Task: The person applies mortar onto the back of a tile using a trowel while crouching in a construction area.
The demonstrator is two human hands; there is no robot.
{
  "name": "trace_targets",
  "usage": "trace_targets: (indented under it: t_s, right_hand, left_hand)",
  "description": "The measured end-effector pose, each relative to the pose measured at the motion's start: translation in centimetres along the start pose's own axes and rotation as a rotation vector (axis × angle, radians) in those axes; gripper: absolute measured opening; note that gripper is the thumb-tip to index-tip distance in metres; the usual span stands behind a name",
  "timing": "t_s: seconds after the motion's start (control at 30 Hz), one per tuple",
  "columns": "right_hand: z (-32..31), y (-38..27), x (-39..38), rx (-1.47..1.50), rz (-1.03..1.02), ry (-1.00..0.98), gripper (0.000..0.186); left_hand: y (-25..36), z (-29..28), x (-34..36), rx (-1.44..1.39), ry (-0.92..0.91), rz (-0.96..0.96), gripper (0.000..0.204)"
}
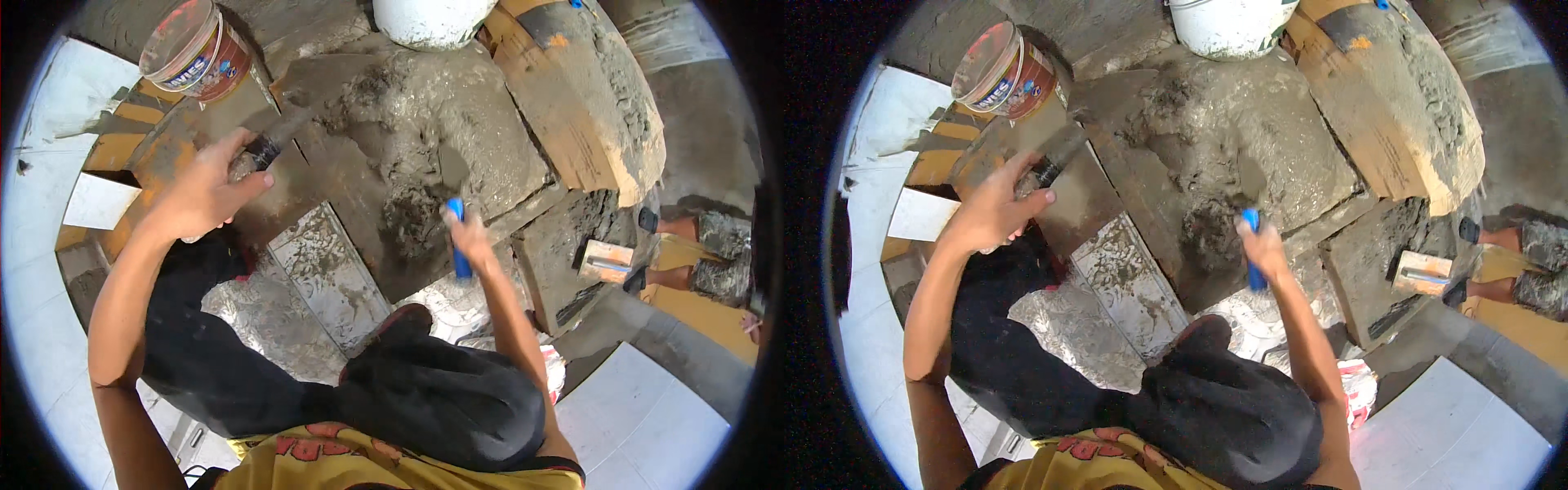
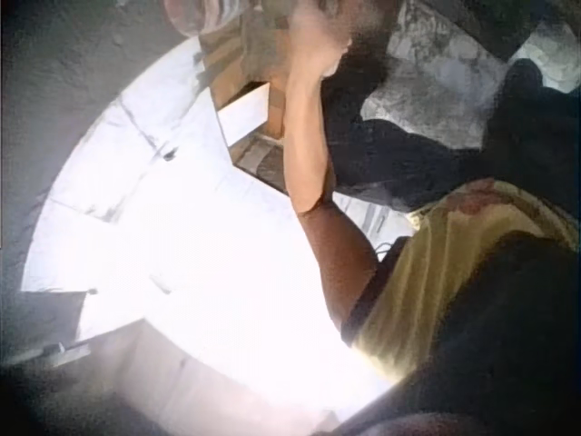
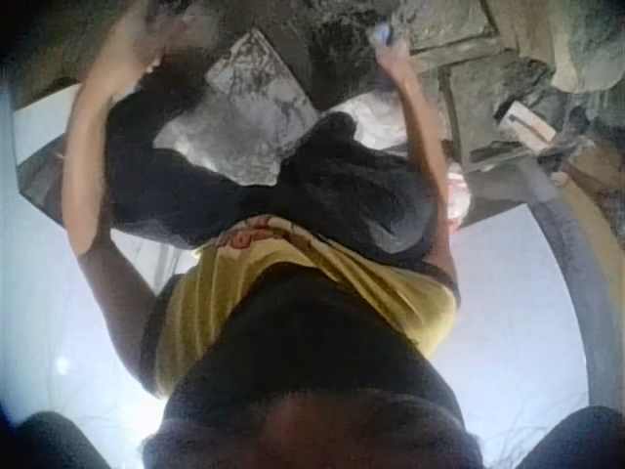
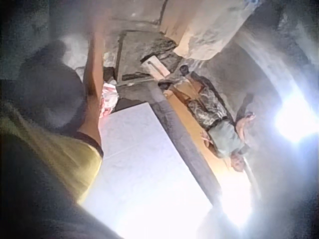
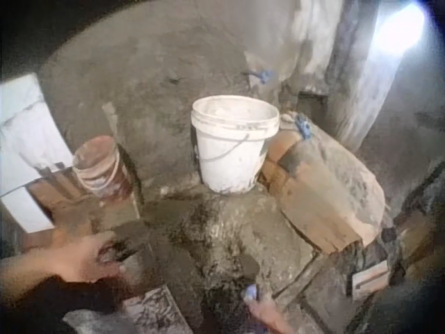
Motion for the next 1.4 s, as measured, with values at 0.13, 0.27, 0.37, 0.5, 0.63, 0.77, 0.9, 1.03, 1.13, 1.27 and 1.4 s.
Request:
trace_targets:
  t_s: [0.13, 0.27, 0.37, 0.5, 0.63, 0.77, 0.9, 1.03, 1.13, 1.27, 1.4]
  right_hand:
    - [-0.9, 1.0, 5.9, -0.3, 0.095, -0.094, 0.056]
    - [0.0, -4.8, 10.0, -0.486, -0.119, -0.025, 0.057]
    - [-0.4, 0.1, 3.2, -0.163, 0.087, -0.082, 0.056]
    - [0.7, 2.6, -2.6, 0.001, 0.482, -0.208, 0.056]
    - [0.8, -3.4, 8.5, -0.479, 0.084, -0.152, 0.064]
    - [0.6, -3.8, 6.7, -0.511, 0.095, -0.146, 0.063]
    - [-0.7, 0.6, 0.0, -0.114, 0.002, -0.072, 0.061]
    - [-1.8, -2.0, 6.8, -0.722, -0.173, -0.058, 0.058]
    - [-0.7, -3.8, 8.6, -0.596, -0.052, -0.045, 0.062]
    - [0.3, 1.1, 1.9, -0.081, 0.342, -0.098, 0.05]
    - [0.9, 1.6, 1.0, -0.527, -0.141, -0.213, 0.055]
  left_hand:
    - [0.9, 0.2, 1.0, 0.026, 0.058, 0.032, 0.065]
    - [1.4, 0.3, 1.0, -0.141, 0.015, 0.078, 0.065]
    - [-0.9, 0.3, 0.7, -0.073, 0.012, -0.026, 0.064]
    - [-0.8, 0.2, 0.9, -0.116, 0.03, -0.016, 0.062]
    - [0.5, 0.4, 1.9, -0.13, 0.014, 0.068, 0.064]
    - [-0.9, 0.2, 0.5, -0.079, 0.086, 0.026, 0.066]
    - [-1.6, 0.0, 0.6, -0.177, 0.031, 0.02, 0.067]
    - [0.4, -0.6, 0.7, -0.176, 0.066, 0.112, 0.062]
    - [-0.4, -0.1, 1.2, -0.219, 0.087, 0.142, 0.063]
    - [-1.5, -0.7, 0.1, -0.143, 0.109, 0.043, 0.062]
    - [-1.4, -0.1, 0.4, -0.166, 0.075, 0.068, 0.062]
Point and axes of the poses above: each hand's wrist, its own x-axis towards the middle knuckle, its own z-axis out of the palm, y = z × x, the point moved 7 cm from there along x, towards the middle knuckle, and after that the axes turned 15 degrees about x, right-handed, at the moved point
